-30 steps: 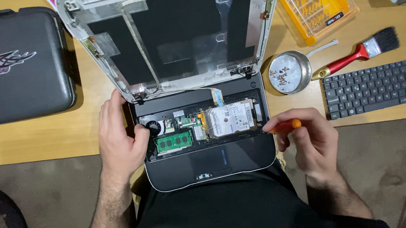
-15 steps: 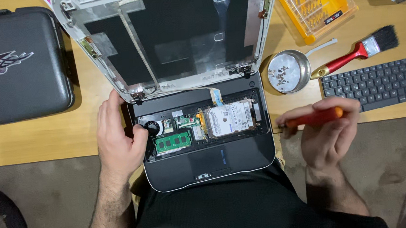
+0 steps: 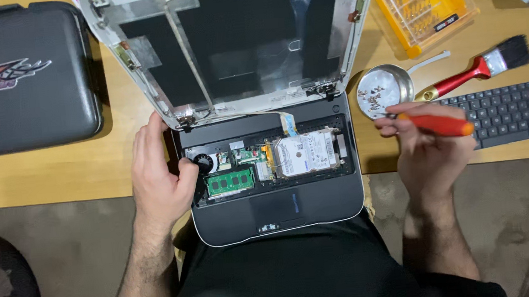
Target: The person uses a screwdriver to remove screws from the bottom of a laptop. They then remove the keyboard, a memory module, and a wireless card, placing them on the table.
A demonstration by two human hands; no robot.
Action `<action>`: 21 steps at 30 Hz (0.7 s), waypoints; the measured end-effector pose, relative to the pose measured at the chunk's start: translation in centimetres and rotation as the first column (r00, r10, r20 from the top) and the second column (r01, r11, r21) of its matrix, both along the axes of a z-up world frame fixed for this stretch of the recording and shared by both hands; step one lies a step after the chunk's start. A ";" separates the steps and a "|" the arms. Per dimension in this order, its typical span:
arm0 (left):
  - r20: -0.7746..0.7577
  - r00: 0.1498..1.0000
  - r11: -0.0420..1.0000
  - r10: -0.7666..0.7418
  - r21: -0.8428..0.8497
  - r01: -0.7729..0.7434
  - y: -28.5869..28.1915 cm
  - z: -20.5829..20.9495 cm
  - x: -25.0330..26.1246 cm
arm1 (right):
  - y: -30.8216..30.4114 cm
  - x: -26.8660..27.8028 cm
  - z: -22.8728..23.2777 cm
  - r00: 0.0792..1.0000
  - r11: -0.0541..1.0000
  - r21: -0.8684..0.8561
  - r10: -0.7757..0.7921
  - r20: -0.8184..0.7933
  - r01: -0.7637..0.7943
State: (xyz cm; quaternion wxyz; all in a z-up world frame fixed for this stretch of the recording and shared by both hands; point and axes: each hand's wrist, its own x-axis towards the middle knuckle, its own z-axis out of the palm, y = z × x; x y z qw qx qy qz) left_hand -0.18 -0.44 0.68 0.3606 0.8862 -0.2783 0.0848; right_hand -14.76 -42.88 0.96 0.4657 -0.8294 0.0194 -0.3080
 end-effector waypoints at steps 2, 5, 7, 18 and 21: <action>-0.004 1.000 1.000 0.000 -0.004 0.000 -0.1 0.2 0.0 | 0.0 0.3 -0.5 0.999 0.999 0.035 -0.014 0.032 0.013; 0.015 1.000 1.000 -0.006 -0.005 0.006 0.2 -0.5 0.0 | 0.4 0.9 0.0 0.997 0.997 -0.045 -0.064 0.044 0.066; 0.036 0.999 1.000 -0.004 0.002 0.004 0.3 -0.7 0.0 | 0.1 1.0 -0.5 0.996 0.983 -0.155 -0.090 0.028 0.094; -0.025 0.999 0.999 0.021 0.027 -0.020 0.2 0.0 -0.1 | -0.7 1.8 -0.5 0.975 0.981 -0.178 0.106 0.196 -0.071; -0.046 0.999 0.999 0.025 0.022 -0.024 0.3 0.1 0.0 | 0.1 0.3 -1.1 0.976 0.974 -0.225 0.083 0.203 -0.036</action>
